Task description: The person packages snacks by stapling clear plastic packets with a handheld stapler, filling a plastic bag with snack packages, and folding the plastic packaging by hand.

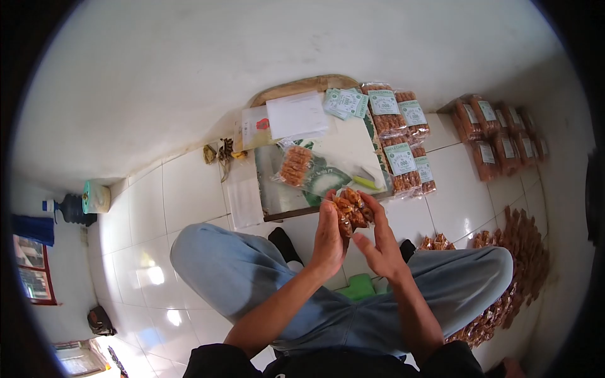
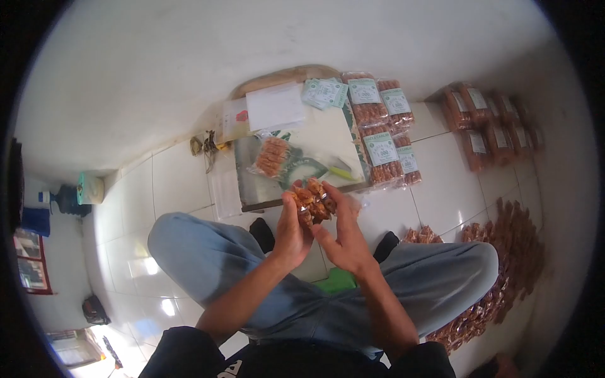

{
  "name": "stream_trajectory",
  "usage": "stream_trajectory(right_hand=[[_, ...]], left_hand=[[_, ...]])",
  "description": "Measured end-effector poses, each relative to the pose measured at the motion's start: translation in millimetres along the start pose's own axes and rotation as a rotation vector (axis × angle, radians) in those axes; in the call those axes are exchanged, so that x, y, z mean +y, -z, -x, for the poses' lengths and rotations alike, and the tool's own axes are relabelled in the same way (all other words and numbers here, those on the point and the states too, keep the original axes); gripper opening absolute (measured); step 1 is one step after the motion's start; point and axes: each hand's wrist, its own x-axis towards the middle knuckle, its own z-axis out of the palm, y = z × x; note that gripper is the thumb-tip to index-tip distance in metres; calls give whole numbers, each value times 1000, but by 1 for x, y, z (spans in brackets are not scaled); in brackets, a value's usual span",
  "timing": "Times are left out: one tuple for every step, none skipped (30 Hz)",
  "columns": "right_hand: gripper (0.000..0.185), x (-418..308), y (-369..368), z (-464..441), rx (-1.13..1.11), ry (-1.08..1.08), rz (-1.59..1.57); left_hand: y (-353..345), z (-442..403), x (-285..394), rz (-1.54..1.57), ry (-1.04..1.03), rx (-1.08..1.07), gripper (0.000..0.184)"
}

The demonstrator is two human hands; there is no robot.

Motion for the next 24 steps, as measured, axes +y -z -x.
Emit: stream_trajectory(right_hand=[[78,-4,-1,2,-13,-7,51],[83,-5,-1,3,-25,-14,102],[83,-4,0,5,-16,-17,100],[86,-2,0,7,-1,12,159],[89,1,0,9,10,40,218],[89,5,-1,9,15,38,215],[88,10,-4,9,74,40,233],[88,13,-5,10,132,42,252],[88,13,-4,11,135,38,249],[87,10,-2,11,144,32,221],[86,9,0,11,154,28,195],[86,11,3,12,160,25,194],[85,13,8,13,173,82,261],[84,15,13,14,185,137,328],[84,13,16,16,190,132,327],[83,7,20,16,149,147,347],[82,2,22,17,109,162,365],[82,-3,23,19,114,158,362],[81,-7,22,19,85,118,383],[81,-9,22,20,55,79,405],[81,-10,22,19,56,78,405],[79,-10,23,20,-9,54,426],[78,-10,23,20,-71,30,448],[78,-6,20,21,-65,29,448]], left_hand=[[0,1,-1,-4,8,-4,71],[-1,4,-1,-33,39,-6,70],[-2,5,-2,-61,69,-8,70],[-1,7,-5,-66,78,-12,70],[2,9,-10,-74,62,-29,70],[2,10,-13,-82,43,-45,70],[4,10,-15,-86,50,-44,70],[5,11,-18,-84,46,-70,70],[6,12,-20,-82,42,-95,69],[8,12,-21,-85,46,-95,69],[11,12,-21,-123,59,-115,68],[10,12,-19,-161,73,-136,66],[12,11,-15,-163,77,-141,66],[15,11,-8,-152,91,-147,66],[16,12,1,-142,108,-150,65],[15,9,9,-130,150,-98,63],[17,6,14,-134,157,-98,63],[18,2,18,-230,215,-130,62],[19,0,21,-325,273,-162,62],[18,-1,23,-269,294,-144,61],[15,-1,24,-269,296,-144,61],[11,0,24,-358,299,-110,62],[9,0,24,-446,302,-79,63],[9,0,21,-449,304,-83,63]])
